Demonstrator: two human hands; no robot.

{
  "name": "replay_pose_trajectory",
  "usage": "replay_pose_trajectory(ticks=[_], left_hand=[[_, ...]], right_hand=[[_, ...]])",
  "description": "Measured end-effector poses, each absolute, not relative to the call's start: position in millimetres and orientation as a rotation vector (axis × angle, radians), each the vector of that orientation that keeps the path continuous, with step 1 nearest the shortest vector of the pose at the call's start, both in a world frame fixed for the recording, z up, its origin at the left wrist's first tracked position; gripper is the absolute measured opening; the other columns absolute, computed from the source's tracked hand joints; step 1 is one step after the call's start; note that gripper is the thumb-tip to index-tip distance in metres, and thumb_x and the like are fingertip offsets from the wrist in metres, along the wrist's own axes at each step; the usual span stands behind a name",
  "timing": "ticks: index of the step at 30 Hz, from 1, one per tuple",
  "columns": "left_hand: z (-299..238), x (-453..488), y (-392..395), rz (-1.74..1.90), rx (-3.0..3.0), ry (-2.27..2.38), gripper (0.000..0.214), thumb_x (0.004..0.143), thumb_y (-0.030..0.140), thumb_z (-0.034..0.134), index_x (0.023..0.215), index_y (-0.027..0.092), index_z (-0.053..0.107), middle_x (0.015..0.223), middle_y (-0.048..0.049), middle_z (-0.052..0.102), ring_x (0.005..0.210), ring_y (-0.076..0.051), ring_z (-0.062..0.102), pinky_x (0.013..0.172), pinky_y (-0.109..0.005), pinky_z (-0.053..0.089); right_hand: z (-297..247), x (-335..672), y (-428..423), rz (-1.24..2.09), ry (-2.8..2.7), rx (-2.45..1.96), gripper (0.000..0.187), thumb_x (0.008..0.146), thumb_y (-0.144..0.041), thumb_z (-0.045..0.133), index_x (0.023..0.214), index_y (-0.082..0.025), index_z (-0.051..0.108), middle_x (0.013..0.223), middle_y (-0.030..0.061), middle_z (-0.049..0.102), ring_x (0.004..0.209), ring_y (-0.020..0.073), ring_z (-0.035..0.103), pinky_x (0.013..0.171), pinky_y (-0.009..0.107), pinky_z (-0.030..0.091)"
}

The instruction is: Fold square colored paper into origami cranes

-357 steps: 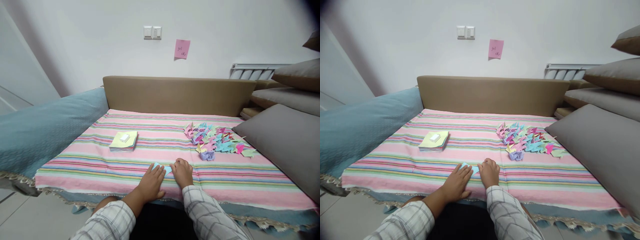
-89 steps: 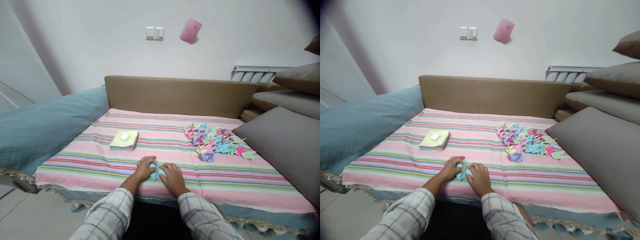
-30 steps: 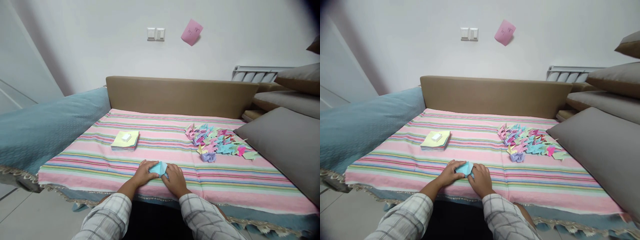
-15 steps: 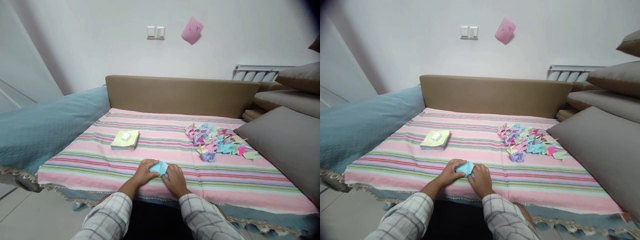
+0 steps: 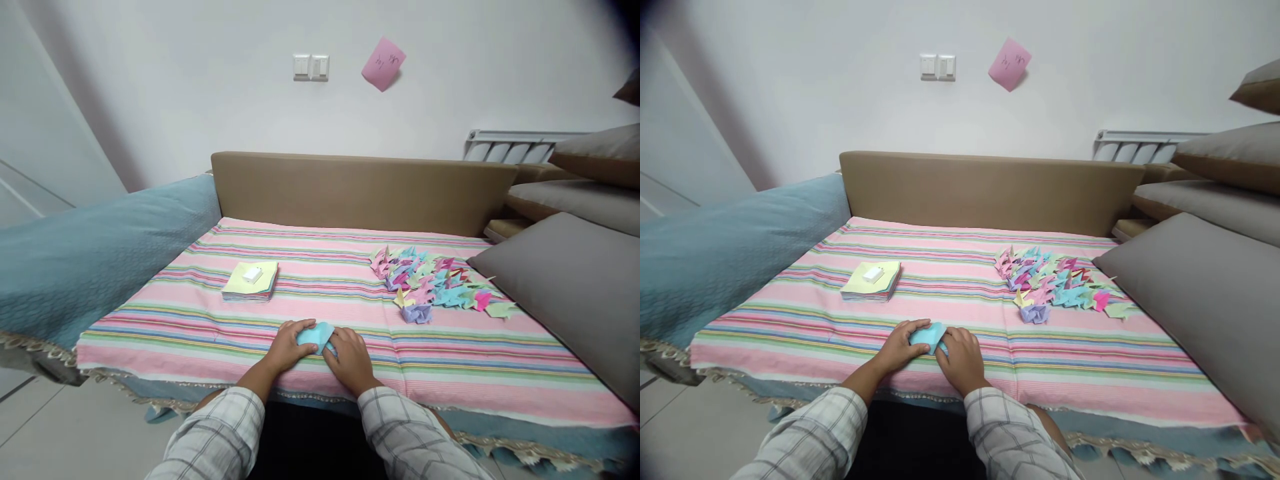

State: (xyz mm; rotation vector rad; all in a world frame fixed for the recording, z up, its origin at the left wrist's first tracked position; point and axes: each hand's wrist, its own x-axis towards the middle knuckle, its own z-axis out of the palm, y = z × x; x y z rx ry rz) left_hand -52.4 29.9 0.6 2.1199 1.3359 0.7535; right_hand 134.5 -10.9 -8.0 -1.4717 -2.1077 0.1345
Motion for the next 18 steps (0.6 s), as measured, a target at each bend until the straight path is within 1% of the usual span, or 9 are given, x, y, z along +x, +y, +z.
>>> replay_pose_trajectory(ticks=[5, 9, 11, 14, 16, 18], left_hand=[[-0.8, -51.2, 28.5, 0.774, 2.137, 1.377, 0.053, 0.066, 0.036, 0.073, 0.116, 0.025, 0.059, 0.114, -0.003, 0.065, 0.106, -0.025, 0.055, 0.099, -0.04, 0.035], [-2.1, -50.2, 28.3, 0.773, 2.164, 1.387, 0.051, 0.066, 0.041, 0.073, 0.114, 0.027, 0.061, 0.114, -0.0031, 0.065, 0.105, -0.026, 0.055, 0.099, -0.042, 0.034], [-2.6, -49.9, 28.7, 0.775, 2.179, 1.377, 0.05, 0.066, 0.041, 0.072, 0.113, 0.027, 0.062, 0.114, -0.0031, 0.065, 0.106, -0.025, 0.054, 0.099, -0.042, 0.033], [-2.9, -50.0, 29.4, 0.786, 2.203, 1.344, 0.047, 0.067, 0.04, 0.072, 0.111, 0.027, 0.063, 0.114, -0.0034, 0.065, 0.106, -0.024, 0.055, 0.099, -0.041, 0.033], [-2.5, -50.3, 29.6, 0.787, 2.231, 1.314, 0.039, 0.067, 0.039, 0.072, 0.104, 0.027, 0.066, 0.114, -0.0037, 0.064, 0.107, -0.024, 0.054, 0.099, -0.041, 0.032], [-1.2, -50.3, 29.2, 0.755, 2.28, 1.285, 0.027, 0.07, 0.038, 0.07, 0.094, 0.027, 0.069, 0.116, -0.0032, 0.063, 0.109, -0.023, 0.053, 0.099, -0.041, 0.031]], right_hand=[[-11.1, 135.4, -9.9, 0.137, -2.098, -1.452, 0.016, 0.084, -0.027, 0.051, 0.097, -0.024, 0.061, 0.104, 0.0028, 0.06, 0.096, 0.0196, 0.049, 0.082, 0.031, 0.033], [-18.5, 138.9, -8.6, 0.207, -1.978, -1.399, 0.022, 0.081, -0.027, 0.054, 0.101, -0.022, 0.059, 0.101, 0.004, 0.062, 0.095, 0.0209, 0.05, 0.083, 0.032, 0.034], [-21.6, 141.0, -8.2, 0.243, -1.915, -1.376, 0.025, 0.08, -0.026, 0.054, 0.104, -0.02, 0.057, 0.098, 0.0044, 0.063, 0.093, 0.0207, 0.051, 0.082, 0.031, 0.035], [-23.3, 142.9, -7.6, 0.299, -1.899, -1.363, 0.021, 0.079, -0.024, 0.055, 0.1, -0.02, 0.058, 0.087, 0.0022, 0.063, 0.084, 0.0195, 0.053, 0.078, 0.03, 0.036], [-23.0, 143.2, -7.0, 0.325, -1.907, -1.37, 0.018, 0.079, -0.024, 0.055, 0.095, -0.02, 0.058, 0.083, 0.0012, 0.063, 0.082, 0.0193, 0.053, 0.076, 0.03, 0.035], [-22.2, 143.5, -6.2, 0.346, -1.916, -1.363, 0.017, 0.078, -0.024, 0.055, 0.094, -0.02, 0.059, 0.084, 0.0015, 0.064, 0.082, 0.0197, 0.053, 0.076, 0.03, 0.035]])
